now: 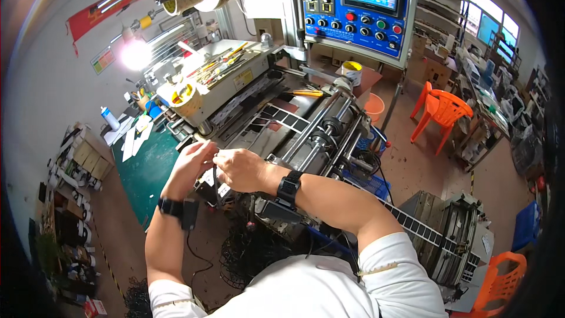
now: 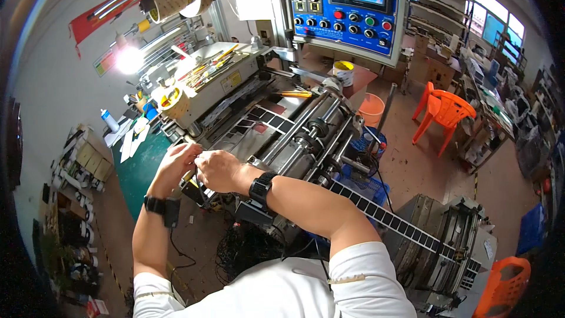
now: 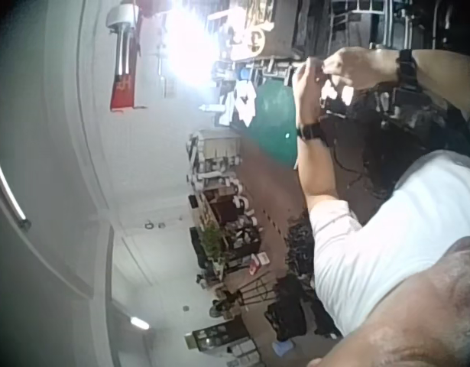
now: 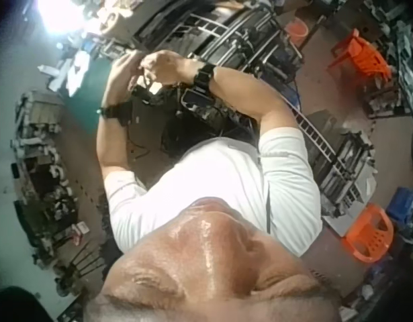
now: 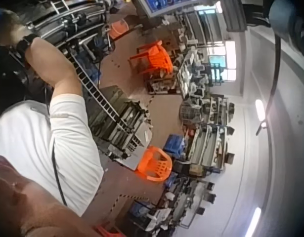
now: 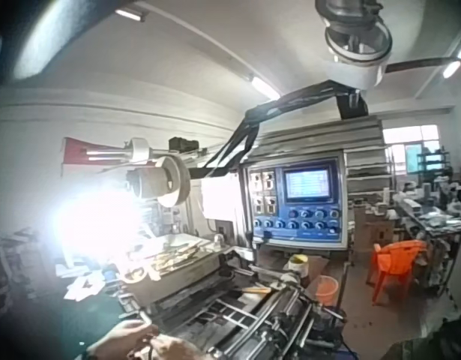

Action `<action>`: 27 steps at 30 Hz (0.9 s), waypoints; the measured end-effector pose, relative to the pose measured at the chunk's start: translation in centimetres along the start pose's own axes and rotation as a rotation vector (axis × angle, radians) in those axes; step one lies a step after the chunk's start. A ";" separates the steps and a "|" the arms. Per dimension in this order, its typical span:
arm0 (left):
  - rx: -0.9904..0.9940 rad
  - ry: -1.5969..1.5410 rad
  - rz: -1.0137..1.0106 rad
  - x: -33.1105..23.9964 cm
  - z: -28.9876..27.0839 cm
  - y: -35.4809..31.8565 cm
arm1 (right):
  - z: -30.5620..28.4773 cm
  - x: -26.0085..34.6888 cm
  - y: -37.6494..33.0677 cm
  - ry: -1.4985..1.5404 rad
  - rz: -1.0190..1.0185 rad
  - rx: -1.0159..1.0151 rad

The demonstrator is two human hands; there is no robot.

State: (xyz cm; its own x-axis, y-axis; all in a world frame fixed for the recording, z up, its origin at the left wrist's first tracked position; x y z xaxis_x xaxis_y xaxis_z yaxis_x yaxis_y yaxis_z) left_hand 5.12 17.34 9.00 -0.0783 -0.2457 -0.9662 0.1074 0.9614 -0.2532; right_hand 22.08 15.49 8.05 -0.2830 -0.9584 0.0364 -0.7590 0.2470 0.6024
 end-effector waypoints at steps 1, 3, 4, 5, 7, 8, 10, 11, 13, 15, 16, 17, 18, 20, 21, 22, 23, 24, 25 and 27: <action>0.065 0.052 -0.061 -0.2 0.6 1.0 | -0.4 0.3 -0.2 0.015 0.032 0.017; 0.111 0.095 -0.127 0.1 0.8 3.2 | -0.1 0.6 -0.9 0.070 0.047 -0.002; 0.141 0.154 -0.143 0.6 0.6 4.4 | -0.4 1.0 -0.9 0.127 0.056 -0.021; 0.105 0.183 -0.165 1.2 0.4 5.2 | -0.2 1.8 -1.0 0.109 0.061 0.060; 0.109 0.332 -0.151 -0.5 2.5 3.8 | -1.4 3.5 -1.3 0.085 0.044 0.041; 0.127 0.332 -0.173 -0.3 3.1 3.5 | -1.0 4.1 -1.3 0.055 -0.011 0.030; 0.161 0.351 -0.145 1.3 2.2 4.7 | -0.2 4.5 -1.4 0.058 0.014 -0.004; 0.134 0.372 -0.114 1.4 2.3 5.0 | -0.4 4.5 -1.8 0.072 0.046 -0.025; 0.098 0.343 -0.020 1.6 3.2 5.6 | -0.7 4.2 -2.9 0.004 0.053 -0.102; 0.181 0.449 -0.009 0.7 2.3 5.2 | 0.6 3.7 -2.7 0.041 0.035 -0.223; 0.082 0.373 0.068 0.1 3.9 3.4 | -0.1 3.5 -2.8 0.016 0.045 -0.207; 0.097 0.265 0.033 1.5 2.8 4.5 | -0.6 3.8 -2.5 0.052 0.130 -0.140; 0.094 0.508 0.388 3.4 -1.1 6.4 | -0.8 4.5 -2.4 0.050 0.111 -0.330; 0.275 0.164 0.154 4.1 -3.7 7.4 | -0.1 4.7 -2.2 -0.056 0.125 -0.476; 0.223 -0.046 0.102 6.3 -6.7 8.4 | -0.6 4.8 -2.5 0.016 0.100 -0.419; 0.153 0.255 0.213 6.9 -8.3 9.8 | -1.4 4.9 -3.8 -0.081 0.022 -0.393; 0.149 0.536 0.324 7.1 -8.0 9.9 | -2.9 5.0 -5.1 -0.018 0.071 -0.297; 0.102 0.490 0.242 8.6 -11.7 11.7 | -4.4 5.5 -6.1 0.056 0.100 -0.209; 0.093 0.320 0.102 7.7 -8.2 10.5 | -4.8 5.2 -8.6 0.014 0.125 -0.241; 0.089 0.175 -0.038 5.7 -5.8 8.1 | -6.8 6.3 -13.2 0.035 0.221 -0.294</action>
State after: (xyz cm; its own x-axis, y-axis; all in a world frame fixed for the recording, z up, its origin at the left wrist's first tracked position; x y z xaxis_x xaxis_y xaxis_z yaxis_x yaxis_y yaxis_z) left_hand -0.20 24.49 1.76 -0.2541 -0.2489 -0.9346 0.1877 0.9352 -0.3002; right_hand 34.32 5.18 5.79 -0.3968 -0.8923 0.2153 -0.4795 0.4015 0.7803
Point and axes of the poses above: each hand's wrist, its own y-axis towards the middle knuckle, its own z-axis out of the palm, x = y × z, the point moved 3 cm from there along y, towards the middle knuckle, and after that the axes turned 10 degrees about -z, right-handed, at the moved point
